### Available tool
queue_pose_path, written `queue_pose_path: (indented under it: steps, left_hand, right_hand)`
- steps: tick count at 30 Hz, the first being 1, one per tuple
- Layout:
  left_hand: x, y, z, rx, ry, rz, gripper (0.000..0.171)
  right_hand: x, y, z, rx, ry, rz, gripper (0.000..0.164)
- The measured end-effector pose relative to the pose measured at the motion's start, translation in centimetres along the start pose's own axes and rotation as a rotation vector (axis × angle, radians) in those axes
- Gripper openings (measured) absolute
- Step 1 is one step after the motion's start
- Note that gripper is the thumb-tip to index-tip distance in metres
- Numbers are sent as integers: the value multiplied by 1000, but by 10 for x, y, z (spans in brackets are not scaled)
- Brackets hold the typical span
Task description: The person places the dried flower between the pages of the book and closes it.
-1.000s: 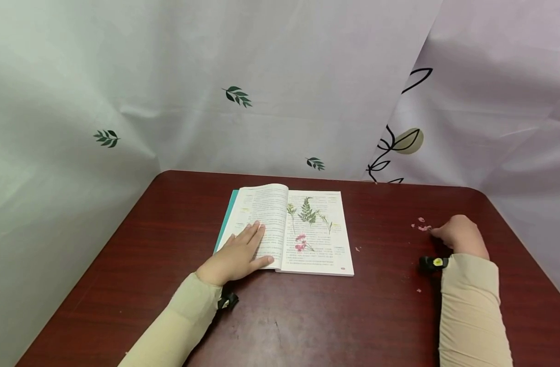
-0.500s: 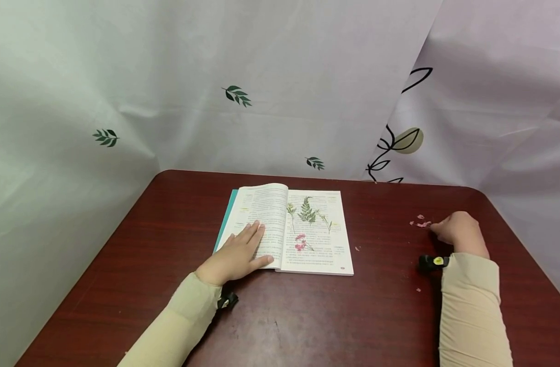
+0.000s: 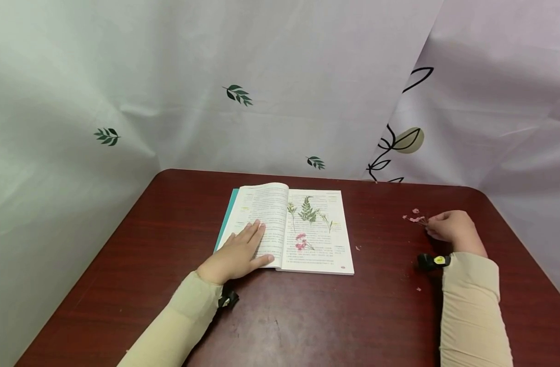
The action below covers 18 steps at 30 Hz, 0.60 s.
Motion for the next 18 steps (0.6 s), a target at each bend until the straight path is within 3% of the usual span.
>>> queue_pose_path:
  steps: [3,6,13,18]
  left_hand:
    - [0,0,0,-1,2,1,83]
    - [0,1,0,-2,2,4,83]
    - [0,1,0,0,1,2,84]
    - [1,1,0,-4,2,9,83]
  right_hand:
    - [-1,-1,3,43,101,2,40]
    - [0,-2,5,51,133,-5,43]
    - [1,-2,10,109,306,49,47]
    - [7,-2,9,145,377,17,46]
Point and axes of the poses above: each hand's wrist, its own y-axis towards the middle knuckle, its own z-axis out of the palm, x = y × z, the point moved 3 cm from there along y, towards the middle knuckle, and after that the axes turned 8 degrees about -x, right-handed, at the moved point
